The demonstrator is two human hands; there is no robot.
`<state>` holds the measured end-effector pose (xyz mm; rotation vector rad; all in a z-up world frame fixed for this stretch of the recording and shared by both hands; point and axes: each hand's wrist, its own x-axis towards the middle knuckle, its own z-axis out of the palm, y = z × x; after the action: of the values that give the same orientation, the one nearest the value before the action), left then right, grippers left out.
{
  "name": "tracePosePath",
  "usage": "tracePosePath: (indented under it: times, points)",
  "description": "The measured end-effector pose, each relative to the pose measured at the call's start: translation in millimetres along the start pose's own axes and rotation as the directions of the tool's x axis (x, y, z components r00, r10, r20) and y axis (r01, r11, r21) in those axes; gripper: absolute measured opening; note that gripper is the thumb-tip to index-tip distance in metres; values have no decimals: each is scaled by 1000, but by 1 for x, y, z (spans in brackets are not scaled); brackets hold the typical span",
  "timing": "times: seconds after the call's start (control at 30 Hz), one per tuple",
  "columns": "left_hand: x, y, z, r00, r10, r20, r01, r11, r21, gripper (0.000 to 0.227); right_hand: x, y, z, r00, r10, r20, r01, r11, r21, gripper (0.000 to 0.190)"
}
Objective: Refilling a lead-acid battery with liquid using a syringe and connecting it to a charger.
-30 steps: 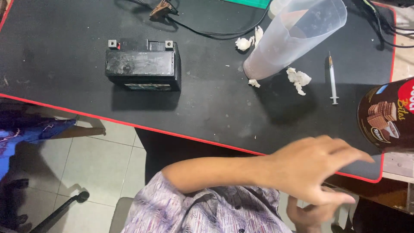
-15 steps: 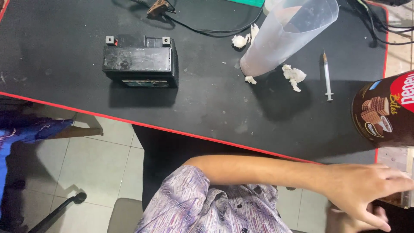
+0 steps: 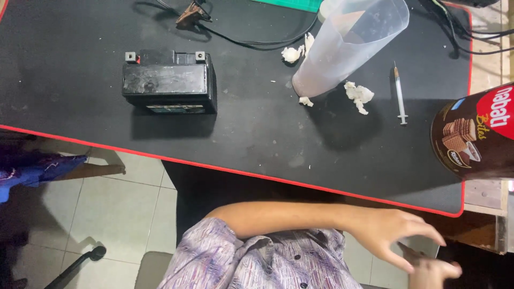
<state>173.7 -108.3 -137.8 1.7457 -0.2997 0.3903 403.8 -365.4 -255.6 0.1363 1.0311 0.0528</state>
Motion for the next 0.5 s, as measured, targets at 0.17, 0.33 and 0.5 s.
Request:
tracePosePath:
  times: [0.17,0.33,0.5]
  points:
    - [-46,-3,-12,989,-143,29,145,938,-316,72,18,-32,-17,997,1,77,35,881,-471,82]
    - [-70,-12,-18,957,-279,-76,242,916,-319,75,-60,124,-43,988,69,136,77,549,-833,64]
    - [-56,22,-40,939,-298,-172,239,925,-294,79,-113,113,-73,869,388,306,134,410,-902,62]
